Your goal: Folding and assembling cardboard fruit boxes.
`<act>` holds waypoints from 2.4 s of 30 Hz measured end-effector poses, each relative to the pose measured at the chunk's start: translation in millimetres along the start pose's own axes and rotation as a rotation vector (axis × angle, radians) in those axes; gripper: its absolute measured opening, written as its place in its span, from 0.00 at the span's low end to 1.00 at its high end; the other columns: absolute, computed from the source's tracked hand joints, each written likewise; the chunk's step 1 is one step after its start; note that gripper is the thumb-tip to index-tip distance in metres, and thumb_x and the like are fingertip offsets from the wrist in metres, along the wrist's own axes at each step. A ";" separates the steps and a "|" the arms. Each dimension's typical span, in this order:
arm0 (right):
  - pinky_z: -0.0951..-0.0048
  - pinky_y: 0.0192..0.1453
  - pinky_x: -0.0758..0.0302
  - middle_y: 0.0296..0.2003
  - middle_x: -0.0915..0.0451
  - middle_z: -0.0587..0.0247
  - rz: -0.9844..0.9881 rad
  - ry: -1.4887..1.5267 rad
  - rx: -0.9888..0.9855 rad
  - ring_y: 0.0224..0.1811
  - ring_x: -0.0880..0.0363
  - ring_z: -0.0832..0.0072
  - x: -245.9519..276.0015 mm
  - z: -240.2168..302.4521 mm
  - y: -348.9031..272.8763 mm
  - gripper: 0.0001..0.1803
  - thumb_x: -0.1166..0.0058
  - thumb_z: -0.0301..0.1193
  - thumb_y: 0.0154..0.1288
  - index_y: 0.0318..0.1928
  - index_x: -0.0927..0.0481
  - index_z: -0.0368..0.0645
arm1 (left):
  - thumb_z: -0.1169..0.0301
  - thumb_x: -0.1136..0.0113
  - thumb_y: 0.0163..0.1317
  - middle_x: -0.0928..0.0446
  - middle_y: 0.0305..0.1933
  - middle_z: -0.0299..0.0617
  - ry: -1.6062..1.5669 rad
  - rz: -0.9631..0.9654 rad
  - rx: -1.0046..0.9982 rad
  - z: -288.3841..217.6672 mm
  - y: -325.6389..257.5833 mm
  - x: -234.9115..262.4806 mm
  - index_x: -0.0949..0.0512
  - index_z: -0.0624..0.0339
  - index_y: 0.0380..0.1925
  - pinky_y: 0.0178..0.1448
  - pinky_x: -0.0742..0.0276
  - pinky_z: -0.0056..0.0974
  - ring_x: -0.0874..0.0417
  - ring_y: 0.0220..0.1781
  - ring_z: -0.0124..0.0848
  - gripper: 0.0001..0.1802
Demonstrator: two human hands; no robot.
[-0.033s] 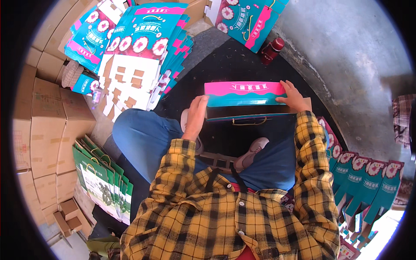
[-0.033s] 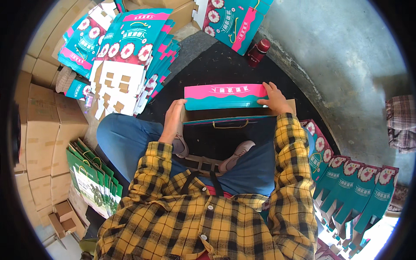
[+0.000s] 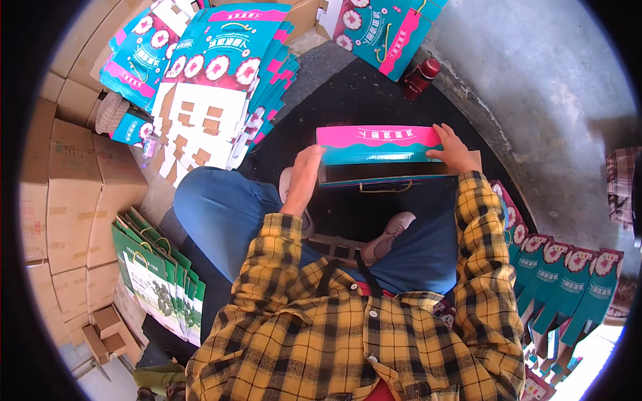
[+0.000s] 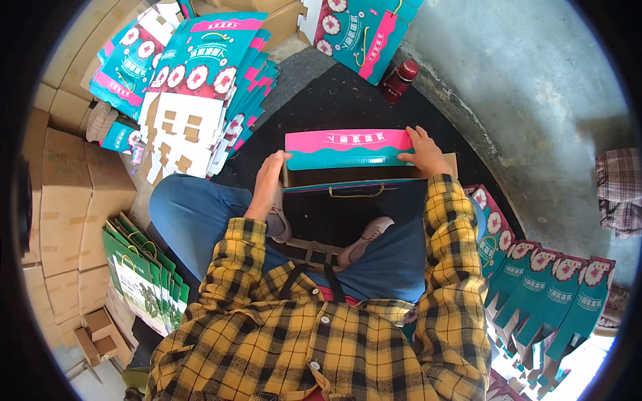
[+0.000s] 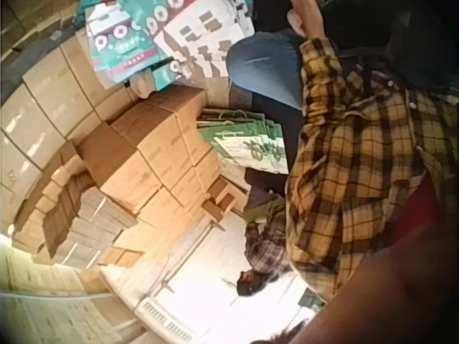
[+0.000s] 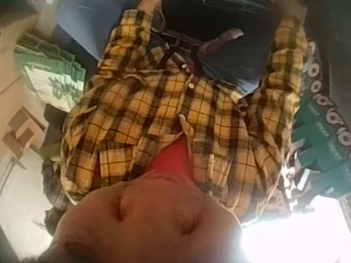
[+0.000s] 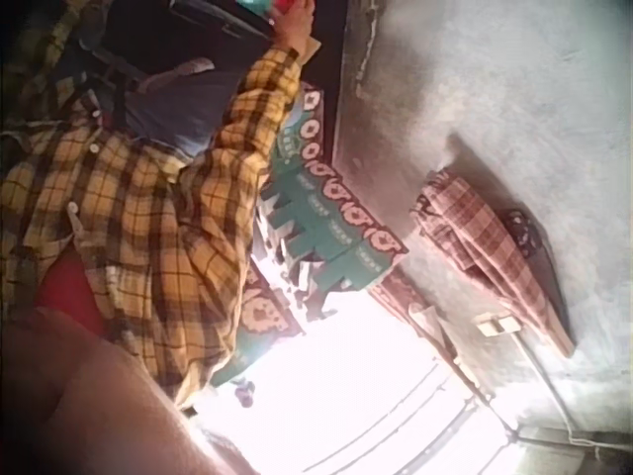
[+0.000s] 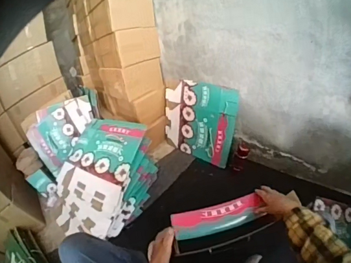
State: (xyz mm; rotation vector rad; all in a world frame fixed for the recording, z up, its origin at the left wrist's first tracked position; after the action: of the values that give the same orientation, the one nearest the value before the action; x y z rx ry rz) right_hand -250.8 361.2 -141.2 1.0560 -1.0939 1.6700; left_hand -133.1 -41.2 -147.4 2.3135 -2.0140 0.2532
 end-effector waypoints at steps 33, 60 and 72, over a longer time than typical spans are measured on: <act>0.58 0.73 0.30 0.64 0.24 0.39 0.482 0.334 0.070 0.68 0.25 0.52 23.8 8.9 -66.8 0.50 0.35 0.62 0.62 0.68 0.27 0.31 | 0.63 0.33 0.63 0.27 0.62 0.51 -0.222 0.226 0.031 71.4 15.0 -26.6 0.35 0.65 0.69 0.72 0.33 0.40 0.26 0.66 0.42 0.38; 0.57 0.52 0.21 0.45 0.15 0.43 -0.467 0.202 -0.148 0.46 0.15 0.53 185.3 -64.0 -145.4 0.34 0.31 0.48 0.61 0.59 0.22 0.37 | 0.61 0.35 0.71 0.15 0.49 0.48 -0.021 0.260 -0.160 -49.2 19.7 -136.7 0.26 0.68 0.60 0.55 0.21 0.37 0.14 0.51 0.32 0.26; 0.72 0.67 0.32 0.62 0.26 0.63 -1.120 1.024 -0.634 0.62 0.28 0.75 32.1 -204.4 -442.9 0.33 0.46 0.27 0.72 0.74 0.36 0.38 | 0.59 0.37 0.68 0.30 0.71 0.60 0.091 0.773 -0.541 -69.1 -48.3 -365.5 0.39 0.63 0.75 0.70 0.27 0.46 0.25 0.70 0.53 0.40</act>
State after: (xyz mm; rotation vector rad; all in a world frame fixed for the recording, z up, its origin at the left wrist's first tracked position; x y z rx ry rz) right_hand 118.3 672.5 -64.7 0.1642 -0.1648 0.6342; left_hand -138.9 333.8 -136.9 1.1409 -2.4351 -0.1446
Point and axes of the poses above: each hand's wrist, its own y-axis towards the middle knuckle, its own x-axis out of the back of the hand, z = x × y, the point moved 6 cm from there along y, towards the middle knuckle
